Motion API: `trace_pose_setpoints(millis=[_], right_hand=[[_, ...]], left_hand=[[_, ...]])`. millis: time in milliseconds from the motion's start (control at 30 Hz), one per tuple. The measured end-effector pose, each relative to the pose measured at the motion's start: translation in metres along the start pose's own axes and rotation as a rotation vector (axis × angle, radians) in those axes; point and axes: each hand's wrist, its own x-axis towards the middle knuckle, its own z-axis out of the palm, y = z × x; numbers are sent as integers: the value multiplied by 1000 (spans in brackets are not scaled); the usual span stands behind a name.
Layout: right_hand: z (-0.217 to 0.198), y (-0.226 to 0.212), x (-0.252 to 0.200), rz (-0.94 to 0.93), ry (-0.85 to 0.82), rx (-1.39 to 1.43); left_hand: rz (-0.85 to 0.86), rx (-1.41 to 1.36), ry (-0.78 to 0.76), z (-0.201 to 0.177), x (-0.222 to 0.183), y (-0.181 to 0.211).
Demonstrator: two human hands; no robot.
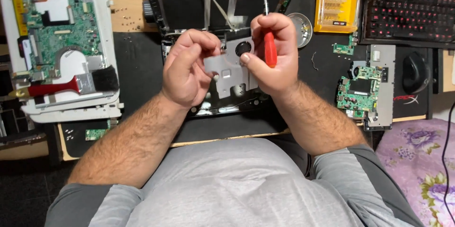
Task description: Removing a cooling fan and other small parts from a laptop chassis using a screwdriver.
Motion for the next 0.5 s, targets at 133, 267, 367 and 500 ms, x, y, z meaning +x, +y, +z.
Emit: trace_pose_setpoints(millis=[133,267,367,500], right_hand=[[-1,4,-9,74,84,47],[-3,1,-10,137,128,114],[-1,-3,-6,127,109,134],[-6,3,-4,21,65,206]], left_hand=[[-52,68,-60,0,-3,-1],[-119,428,-113,1,-9,-2],[-154,484,-79,2,-15,-4],[-99,365,-19,2,-15,-6]])
